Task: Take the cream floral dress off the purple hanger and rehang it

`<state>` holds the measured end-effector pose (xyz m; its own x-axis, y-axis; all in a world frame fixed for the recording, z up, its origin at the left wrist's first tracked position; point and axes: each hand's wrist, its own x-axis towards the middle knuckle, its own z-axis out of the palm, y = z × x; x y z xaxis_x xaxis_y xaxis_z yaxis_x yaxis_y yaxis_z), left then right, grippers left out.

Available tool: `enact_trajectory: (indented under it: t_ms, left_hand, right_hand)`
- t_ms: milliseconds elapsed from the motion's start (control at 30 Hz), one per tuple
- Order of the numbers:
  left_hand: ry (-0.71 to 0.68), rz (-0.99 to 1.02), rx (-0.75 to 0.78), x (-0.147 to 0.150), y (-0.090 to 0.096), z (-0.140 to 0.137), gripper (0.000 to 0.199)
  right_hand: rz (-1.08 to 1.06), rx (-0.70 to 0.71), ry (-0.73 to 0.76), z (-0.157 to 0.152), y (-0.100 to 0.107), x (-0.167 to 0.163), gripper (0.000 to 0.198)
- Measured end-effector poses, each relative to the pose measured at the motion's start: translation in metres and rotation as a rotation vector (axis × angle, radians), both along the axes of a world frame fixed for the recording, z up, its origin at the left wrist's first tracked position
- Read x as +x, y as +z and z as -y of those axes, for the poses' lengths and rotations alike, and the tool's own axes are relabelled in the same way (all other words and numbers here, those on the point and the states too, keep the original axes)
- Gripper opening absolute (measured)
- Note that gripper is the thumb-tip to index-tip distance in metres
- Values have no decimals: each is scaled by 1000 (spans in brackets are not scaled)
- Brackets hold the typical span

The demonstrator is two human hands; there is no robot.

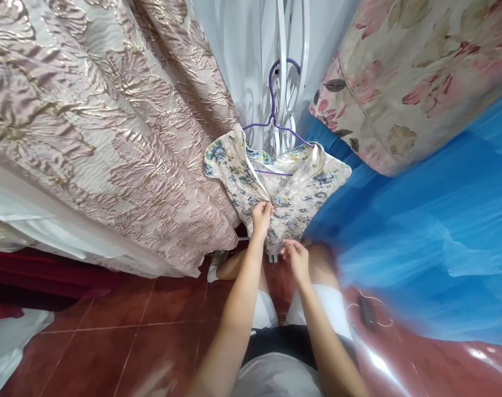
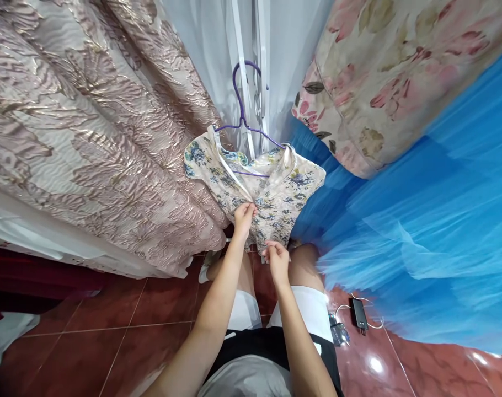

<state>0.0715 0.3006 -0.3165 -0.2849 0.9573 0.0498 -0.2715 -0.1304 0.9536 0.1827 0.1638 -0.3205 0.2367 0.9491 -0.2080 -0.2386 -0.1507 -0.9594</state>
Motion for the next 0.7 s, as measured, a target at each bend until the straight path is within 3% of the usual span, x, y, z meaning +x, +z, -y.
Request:
enact_trajectory:
  t_ms: [200, 367, 567, 700]
  left_hand:
    - [29, -94, 66, 4, 5, 73, 37]
    - [-8, -133, 104, 11, 18, 135, 33]
    - [-116, -181, 119, 9, 40, 158, 21]
    - [-199, -168, 133, 10, 36, 165, 15]
  right_hand:
    - [6, 23, 22, -4, 28, -3, 46]
    - [53, 127, 140, -3, 58, -2, 41]
    - [104, 158, 153, 10, 73, 6, 34]
    - [82, 121, 123, 15, 78, 12, 30]
